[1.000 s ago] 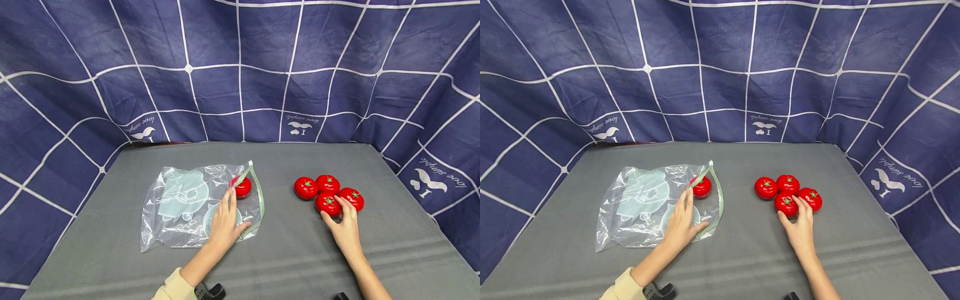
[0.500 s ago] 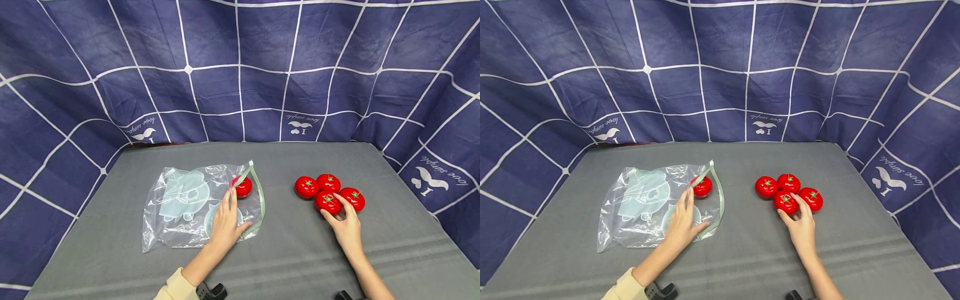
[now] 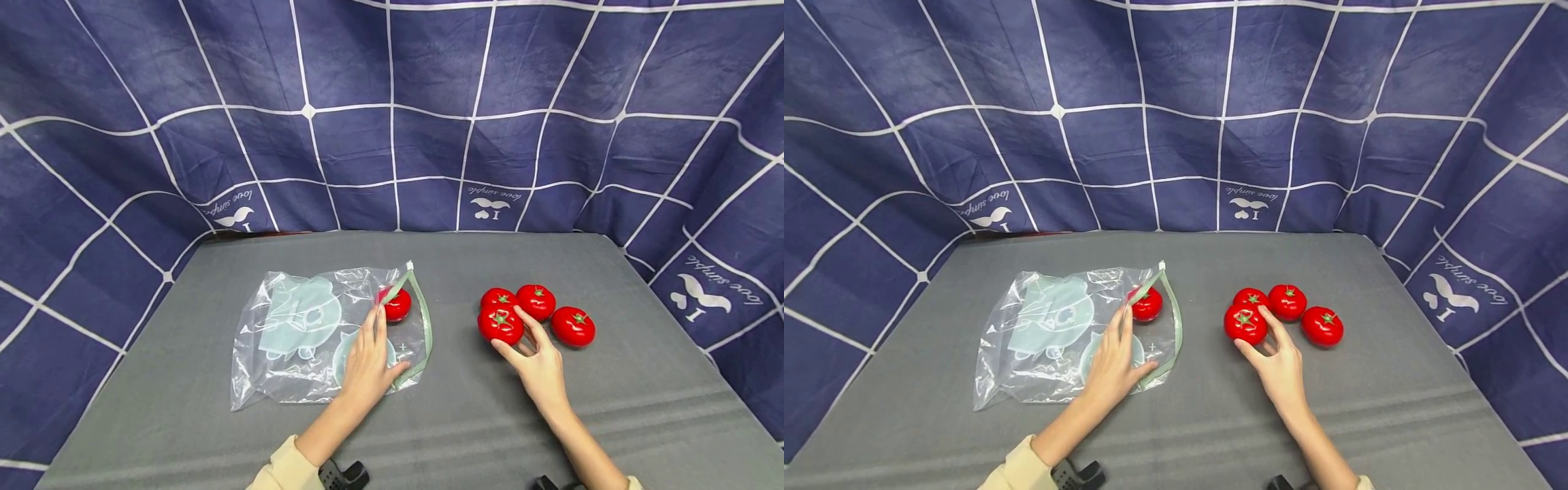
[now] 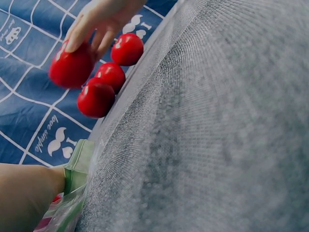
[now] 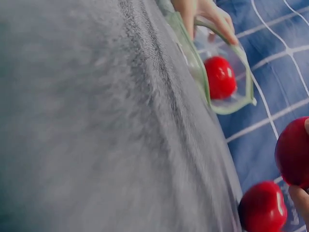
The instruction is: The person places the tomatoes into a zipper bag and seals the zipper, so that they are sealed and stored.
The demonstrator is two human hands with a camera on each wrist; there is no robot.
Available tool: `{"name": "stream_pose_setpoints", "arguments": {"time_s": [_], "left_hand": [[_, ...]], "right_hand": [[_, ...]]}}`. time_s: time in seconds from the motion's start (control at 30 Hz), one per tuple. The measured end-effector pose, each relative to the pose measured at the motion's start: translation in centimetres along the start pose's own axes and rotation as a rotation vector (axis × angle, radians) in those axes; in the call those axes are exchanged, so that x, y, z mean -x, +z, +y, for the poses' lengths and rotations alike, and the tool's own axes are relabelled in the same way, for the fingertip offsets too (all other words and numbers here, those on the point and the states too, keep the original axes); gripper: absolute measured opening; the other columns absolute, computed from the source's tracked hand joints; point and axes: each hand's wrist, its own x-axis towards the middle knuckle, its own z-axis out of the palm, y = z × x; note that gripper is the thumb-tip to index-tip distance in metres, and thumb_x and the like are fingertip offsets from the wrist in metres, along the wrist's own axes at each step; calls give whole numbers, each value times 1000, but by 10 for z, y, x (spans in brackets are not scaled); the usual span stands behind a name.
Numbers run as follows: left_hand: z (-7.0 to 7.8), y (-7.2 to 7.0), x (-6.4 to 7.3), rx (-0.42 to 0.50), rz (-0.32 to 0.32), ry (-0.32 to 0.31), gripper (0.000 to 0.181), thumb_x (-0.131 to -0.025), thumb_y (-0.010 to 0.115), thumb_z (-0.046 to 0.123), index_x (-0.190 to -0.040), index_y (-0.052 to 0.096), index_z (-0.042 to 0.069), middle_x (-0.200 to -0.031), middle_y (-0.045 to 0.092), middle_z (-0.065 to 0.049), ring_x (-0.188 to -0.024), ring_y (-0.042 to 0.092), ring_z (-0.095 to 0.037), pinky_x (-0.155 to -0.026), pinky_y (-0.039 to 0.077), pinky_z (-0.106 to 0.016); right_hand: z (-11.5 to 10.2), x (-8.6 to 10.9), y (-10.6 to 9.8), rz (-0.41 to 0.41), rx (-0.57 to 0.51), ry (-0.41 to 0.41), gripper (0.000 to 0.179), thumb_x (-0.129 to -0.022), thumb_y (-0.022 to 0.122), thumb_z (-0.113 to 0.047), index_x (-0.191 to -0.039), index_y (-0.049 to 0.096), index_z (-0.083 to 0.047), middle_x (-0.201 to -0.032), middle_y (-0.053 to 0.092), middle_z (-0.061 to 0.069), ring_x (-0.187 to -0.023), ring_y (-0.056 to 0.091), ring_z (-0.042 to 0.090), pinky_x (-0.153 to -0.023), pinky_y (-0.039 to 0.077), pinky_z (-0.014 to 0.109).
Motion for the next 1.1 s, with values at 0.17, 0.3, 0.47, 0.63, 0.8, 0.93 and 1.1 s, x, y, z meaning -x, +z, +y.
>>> {"name": "stream_pose_setpoints", "arguments": {"time_s": [0.17,0.3,0.47,0.63,0.8,0.93,1.1], "left_hand": [[0,1,-1,-14,2,7,112,-58,82,40,-142,20,0,-140,31,-14,-116,45,-29,-92,45,-39],[0,2,0,-16,3,7,112,-58,82,40,-142,20,0,-140,32,-14,-117,44,-29,-93,45,-39],[0,1,0,-18,0,8,112,-58,82,41,-142,20,0,-140,31,-14,-116,45,-29,-93,45,-38],[0,1,0,-12,1,9,111,-58,82,41,-142,21,0,-141,31,-14,-117,44,-29,-94,44,-39],[0,0,0,-2,1,10,110,-59,82,40,-142,21,0,-141,31,-14,-118,43,-29,-94,44,-39],[0,1,0,3,3,11,110,-59,82,40,-142,21,1,-141,31,-13,-120,43,-29,-96,43,-40],[-1,2,0,-2,15,16,111,-57,83,39,-142,23,2,-141,31,-12,-121,42,-28,-96,43,-39]], "right_hand": [[-8,-9,17,-95,-7,-39,63,-73,74,-29,-130,47,-29,-134,46,-5,-117,51,12,-81,43,3],[-13,-16,33,-136,-48,-71,63,-73,76,-23,-130,49,-24,-132,48,-2,-114,53,15,-85,47,13],[-17,-23,53,-163,-96,-96,62,-72,75,-16,-129,49,-17,-131,49,6,-116,52,22,-90,49,37],[-22,-29,71,-175,-166,-91,63,-72,76,-14,-129,48,-15,-131,49,8,-120,49,26,-91,47,45],[-27,-30,87,-171,-193,-98,63,-71,75,-11,-128,48,-13,-131,48,10,-121,49,26,-89,49,44],[-27,-29,97,-158,-175,-111,64,-70,76,-9,-128,49,-12,-127,49,12,-117,51,27,-86,51,41],[-24,-29,106,-143,-186,-136,63,-69,76,-8,-126,50,-9,-124,51,14,-114,53,28,-86,50,41]]}}
